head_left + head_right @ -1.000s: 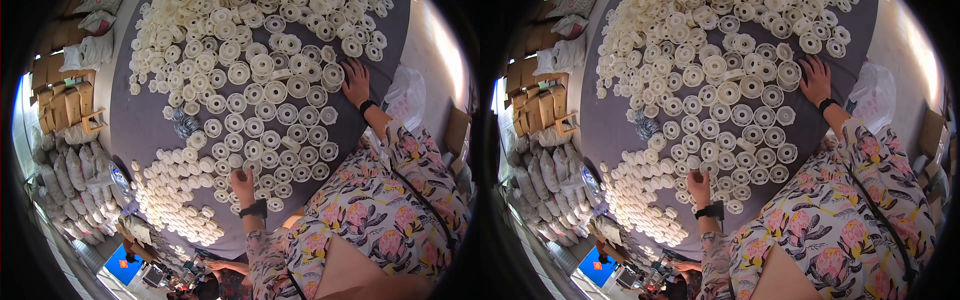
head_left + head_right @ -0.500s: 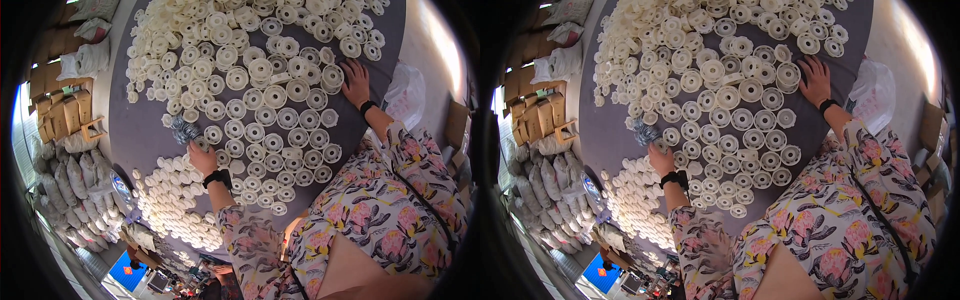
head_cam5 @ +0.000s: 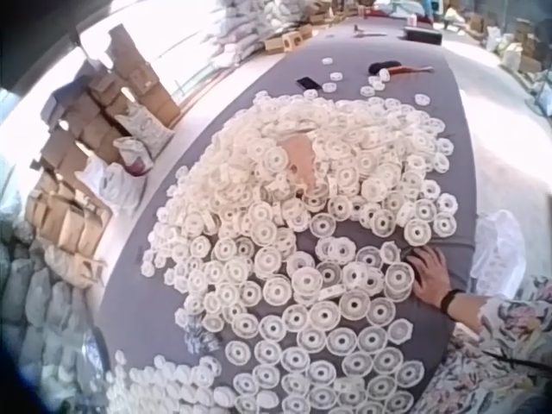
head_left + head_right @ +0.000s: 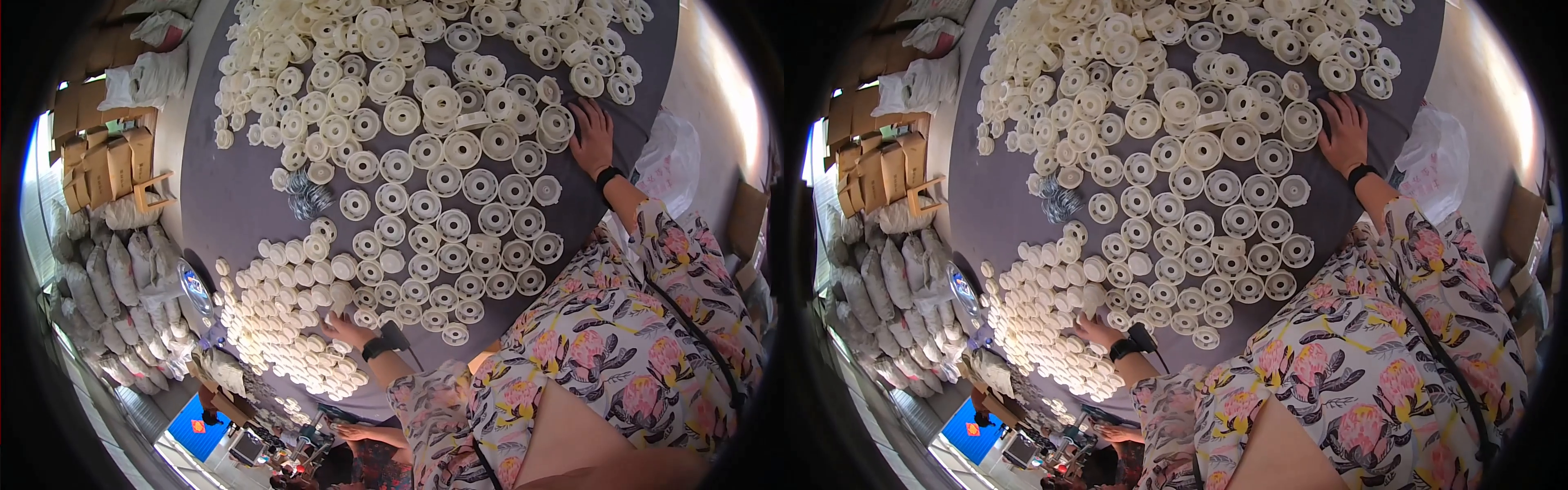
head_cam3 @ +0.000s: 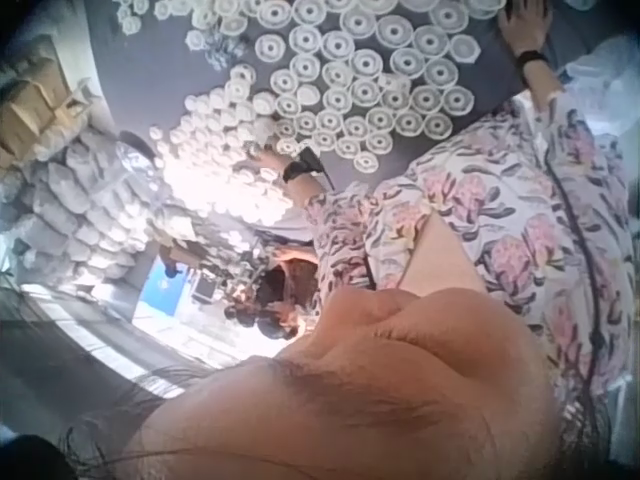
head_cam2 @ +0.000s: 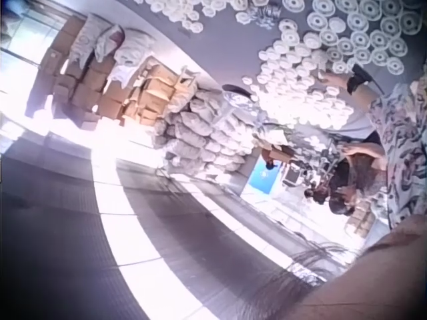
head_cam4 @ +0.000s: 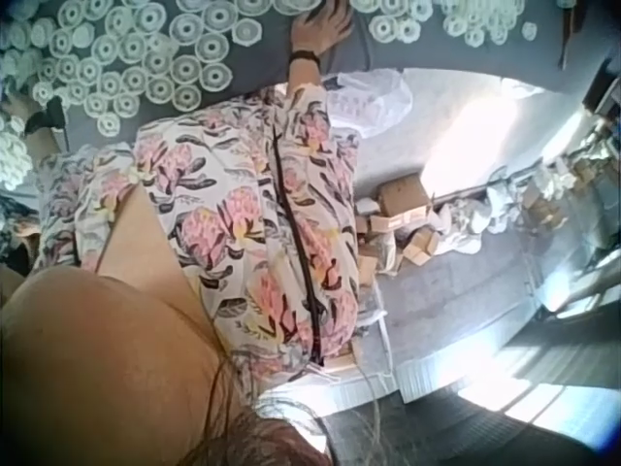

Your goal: Assembling small white plastic components by inserting metal springs.

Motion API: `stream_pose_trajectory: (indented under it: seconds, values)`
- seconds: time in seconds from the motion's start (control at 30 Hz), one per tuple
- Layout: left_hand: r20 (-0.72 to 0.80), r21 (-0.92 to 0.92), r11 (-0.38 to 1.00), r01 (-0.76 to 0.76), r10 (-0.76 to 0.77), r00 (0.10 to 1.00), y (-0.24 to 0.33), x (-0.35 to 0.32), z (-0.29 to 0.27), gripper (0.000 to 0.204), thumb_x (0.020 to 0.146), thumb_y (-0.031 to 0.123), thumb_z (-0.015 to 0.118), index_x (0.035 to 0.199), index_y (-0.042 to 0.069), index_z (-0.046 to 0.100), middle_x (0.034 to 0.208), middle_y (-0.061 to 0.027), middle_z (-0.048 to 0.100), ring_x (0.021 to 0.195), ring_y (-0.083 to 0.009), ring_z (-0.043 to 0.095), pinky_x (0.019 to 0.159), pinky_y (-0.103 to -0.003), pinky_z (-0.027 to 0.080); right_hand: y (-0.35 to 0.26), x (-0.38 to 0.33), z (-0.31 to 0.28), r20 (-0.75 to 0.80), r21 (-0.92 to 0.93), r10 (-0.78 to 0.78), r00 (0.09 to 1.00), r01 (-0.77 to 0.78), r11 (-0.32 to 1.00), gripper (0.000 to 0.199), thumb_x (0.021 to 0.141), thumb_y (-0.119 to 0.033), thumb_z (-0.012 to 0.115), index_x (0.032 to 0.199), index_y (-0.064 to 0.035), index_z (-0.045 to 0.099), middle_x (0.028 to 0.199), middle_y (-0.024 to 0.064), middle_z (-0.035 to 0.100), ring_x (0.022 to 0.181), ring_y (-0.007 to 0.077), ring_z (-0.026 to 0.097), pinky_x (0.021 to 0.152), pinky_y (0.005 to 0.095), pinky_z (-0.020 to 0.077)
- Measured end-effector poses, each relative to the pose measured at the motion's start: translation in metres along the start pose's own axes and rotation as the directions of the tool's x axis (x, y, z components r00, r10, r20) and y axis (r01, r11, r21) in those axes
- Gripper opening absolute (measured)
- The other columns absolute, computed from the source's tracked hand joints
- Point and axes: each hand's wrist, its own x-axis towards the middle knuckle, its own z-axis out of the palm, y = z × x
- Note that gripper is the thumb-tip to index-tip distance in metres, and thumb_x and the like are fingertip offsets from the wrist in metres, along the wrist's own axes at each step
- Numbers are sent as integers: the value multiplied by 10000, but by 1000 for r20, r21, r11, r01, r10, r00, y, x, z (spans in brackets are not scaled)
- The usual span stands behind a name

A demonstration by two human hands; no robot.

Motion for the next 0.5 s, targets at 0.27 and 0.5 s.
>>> stream_pose_trajectory:
  seconds: [0.27, 0.5]
  values:
    - [-57, 423, 897, -126, 165, 985, -61, 23, -61, 468, 764, 183, 651, 1117, -64, 465, 1058, -165, 497, 942, -257, 490, 840, -355, 401, -3, 0, 4, -10, -5, -17, 1000, 17, 1000, 564, 753, -256, 554, 1295, -193, 412, 1352, 71, 380, 1303, 270, 295, 1056, 490, 199]
    - [224, 608, 667, -431, 376, 899, -26, 23, -13, 444, 727, 173, 687, 1066, -63, 523, 1025, -209, 540, 989, -347, 501, 900, -418, 379, -1, -1, 1, 5, -16, -1, 1000, 1, 1000, 565, 760, -249, 549, 1303, -182, 409, 1359, 75, 375, 1302, 278, 295, 1060, 485, 193]
